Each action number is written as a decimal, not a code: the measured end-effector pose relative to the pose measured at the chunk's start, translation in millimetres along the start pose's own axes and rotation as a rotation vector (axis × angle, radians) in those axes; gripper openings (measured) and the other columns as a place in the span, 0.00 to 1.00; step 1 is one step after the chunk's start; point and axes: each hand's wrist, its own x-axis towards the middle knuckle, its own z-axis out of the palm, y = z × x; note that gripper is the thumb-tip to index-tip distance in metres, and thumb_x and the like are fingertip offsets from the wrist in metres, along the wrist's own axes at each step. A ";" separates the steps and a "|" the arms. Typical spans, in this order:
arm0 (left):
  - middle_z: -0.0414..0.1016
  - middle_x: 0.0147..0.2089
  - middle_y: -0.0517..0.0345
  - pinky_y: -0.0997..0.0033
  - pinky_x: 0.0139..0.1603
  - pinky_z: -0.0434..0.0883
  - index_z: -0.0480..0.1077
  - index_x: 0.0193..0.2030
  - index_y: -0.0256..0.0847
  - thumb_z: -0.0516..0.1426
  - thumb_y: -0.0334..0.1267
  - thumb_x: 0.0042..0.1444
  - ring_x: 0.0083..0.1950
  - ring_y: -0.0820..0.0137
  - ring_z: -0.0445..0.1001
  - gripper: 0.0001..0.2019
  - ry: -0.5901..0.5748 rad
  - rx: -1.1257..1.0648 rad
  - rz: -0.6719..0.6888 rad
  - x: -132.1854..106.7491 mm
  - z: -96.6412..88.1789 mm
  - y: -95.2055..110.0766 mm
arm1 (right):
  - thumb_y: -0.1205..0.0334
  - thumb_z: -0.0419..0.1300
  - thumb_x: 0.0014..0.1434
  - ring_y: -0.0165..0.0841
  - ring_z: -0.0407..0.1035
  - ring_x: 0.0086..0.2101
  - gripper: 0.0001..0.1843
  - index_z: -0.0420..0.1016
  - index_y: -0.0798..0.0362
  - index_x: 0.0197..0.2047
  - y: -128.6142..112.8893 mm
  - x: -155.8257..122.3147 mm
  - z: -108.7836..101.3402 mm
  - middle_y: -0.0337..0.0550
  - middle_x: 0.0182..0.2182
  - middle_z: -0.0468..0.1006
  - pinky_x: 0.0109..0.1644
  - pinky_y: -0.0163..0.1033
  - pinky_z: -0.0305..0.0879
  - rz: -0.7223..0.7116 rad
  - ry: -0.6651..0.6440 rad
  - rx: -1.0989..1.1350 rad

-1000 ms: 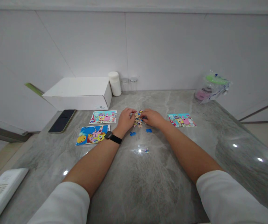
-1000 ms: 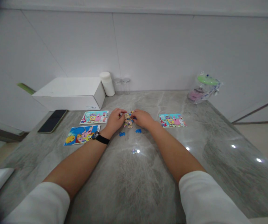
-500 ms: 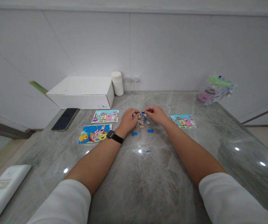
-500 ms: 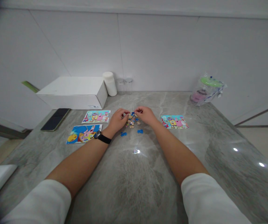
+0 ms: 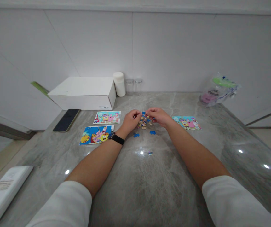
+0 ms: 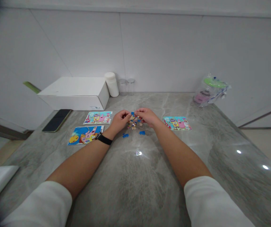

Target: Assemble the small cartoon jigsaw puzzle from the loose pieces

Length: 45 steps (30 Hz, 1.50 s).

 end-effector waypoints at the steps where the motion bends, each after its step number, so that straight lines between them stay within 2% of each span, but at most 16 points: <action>1: 0.77 0.34 0.59 0.70 0.39 0.70 0.75 0.38 0.41 0.57 0.43 0.65 0.36 0.69 0.73 0.10 -0.002 -0.018 -0.015 0.0 0.0 0.4 | 0.50 0.72 0.50 0.25 0.63 0.26 0.16 0.78 0.52 0.36 -0.7 -0.3 0.1 0.38 0.31 0.79 0.25 0.28 0.58 -0.003 0.006 0.002; 6: 0.76 0.33 0.60 0.71 0.36 0.69 0.75 0.37 0.41 0.58 0.44 0.64 0.35 0.70 0.71 0.11 0.003 -0.052 -0.052 0.5 0.3 0.9 | 0.49 0.70 0.52 0.26 0.64 0.27 0.15 0.78 0.51 0.37 -3.6 -1.9 1.9 0.39 0.36 0.82 0.26 0.29 0.59 -0.013 0.025 -0.008; 14: 0.75 0.32 0.61 0.71 0.37 0.69 0.75 0.36 0.41 0.58 0.44 0.64 0.35 0.70 0.71 0.11 0.006 -0.058 -0.054 -0.1 2.5 0.4 | 0.55 0.71 0.50 0.27 0.63 0.26 0.12 0.77 0.51 0.35 -2.8 -2.5 5.1 0.35 0.26 0.74 0.24 0.29 0.58 -0.035 0.020 -0.042; 22: 0.76 0.33 0.61 0.71 0.39 0.69 0.75 0.37 0.41 0.58 0.45 0.65 0.35 0.70 0.71 0.11 0.015 -0.052 -0.053 -0.3 5.4 -4.6 | 0.54 0.73 0.52 0.27 0.63 0.25 0.13 0.76 0.51 0.33 -1.4 -0.4 3.7 0.36 0.25 0.75 0.24 0.30 0.58 -0.027 0.023 -0.078; 28: 0.76 0.34 0.60 0.71 0.40 0.68 0.75 0.37 0.40 0.58 0.46 0.65 0.36 0.69 0.71 0.12 0.008 -0.059 -0.071 -1.1 4.2 -0.7 | 0.56 0.71 0.54 0.26 0.63 0.25 0.10 0.78 0.52 0.34 1.1 0.5 3.0 0.36 0.25 0.74 0.24 0.29 0.59 -0.026 0.015 -0.088; 36: 0.75 0.33 0.60 0.71 0.40 0.68 0.74 0.36 0.40 0.57 0.45 0.65 0.36 0.69 0.70 0.11 0.014 -0.062 -0.093 -1.9 3.6 2.6 | 0.55 0.71 0.54 0.26 0.63 0.25 0.11 0.79 0.53 0.34 2.1 0.8 1.7 0.37 0.27 0.76 0.25 0.29 0.59 -0.028 0.002 -0.103; 45: 0.75 0.34 0.60 0.70 0.40 0.67 0.74 0.37 0.40 0.57 0.45 0.65 0.36 0.70 0.70 0.12 0.015 -0.062 -0.044 -2.3 3.7 -0.1 | 0.48 0.73 0.49 0.27 0.61 0.26 0.17 0.77 0.53 0.34 -4.1 -2.3 -3.4 0.37 0.25 0.75 0.26 0.32 0.56 -0.036 -0.046 -0.166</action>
